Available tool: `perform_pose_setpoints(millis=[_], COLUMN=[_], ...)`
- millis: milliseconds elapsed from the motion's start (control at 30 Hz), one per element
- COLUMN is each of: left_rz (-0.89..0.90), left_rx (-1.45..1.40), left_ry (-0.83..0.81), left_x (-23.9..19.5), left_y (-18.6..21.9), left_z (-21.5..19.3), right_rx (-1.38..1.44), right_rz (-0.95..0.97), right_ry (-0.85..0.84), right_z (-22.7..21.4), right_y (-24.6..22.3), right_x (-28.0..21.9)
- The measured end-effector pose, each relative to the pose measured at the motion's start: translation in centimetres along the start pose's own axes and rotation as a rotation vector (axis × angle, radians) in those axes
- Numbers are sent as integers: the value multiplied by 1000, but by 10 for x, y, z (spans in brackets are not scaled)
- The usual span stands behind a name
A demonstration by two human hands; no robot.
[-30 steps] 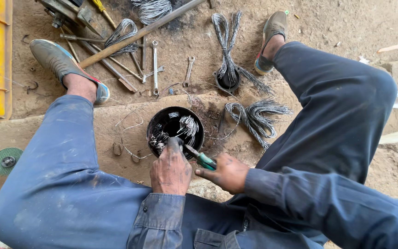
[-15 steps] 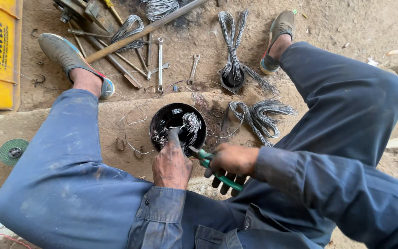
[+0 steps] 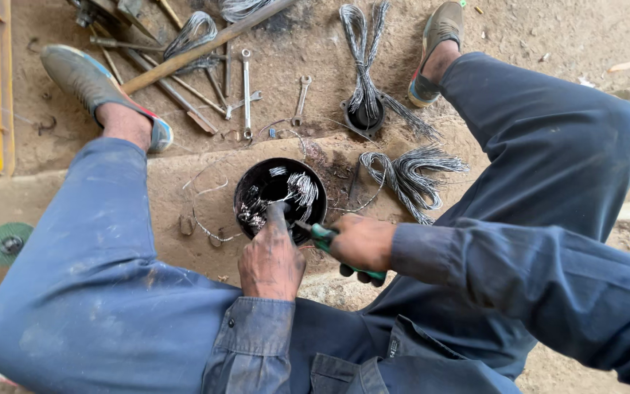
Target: The person sits on the ground and uses pliers to cut lengths of wire from a bundle held in a small container. They repeatedly pull wire from the container, cut it, and place the cut pieces on the ground beside them.
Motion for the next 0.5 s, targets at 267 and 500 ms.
perform_pose_setpoints(millis=[267,500], left_rz=[69,73], left_rx=[76,-20], left_ry=[-37,96], left_x=[-1,-2], left_y=[-1,8], left_z=[0,-7], right_rx=[157,149], right_rz=[-57,12], right_ry=[-53,-285], right_z=[-9,-16], right_y=[27,2], right_x=[-20,-24])
Point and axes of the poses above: each hand's wrist, its own x-axis towards the middle knuckle, its own z-axis out of the palm, y = z × x, the point moved 5 cm from there along x, towards the middle knuckle, and after that the axes turned 9 degrees about z, right-handed, at the moved point
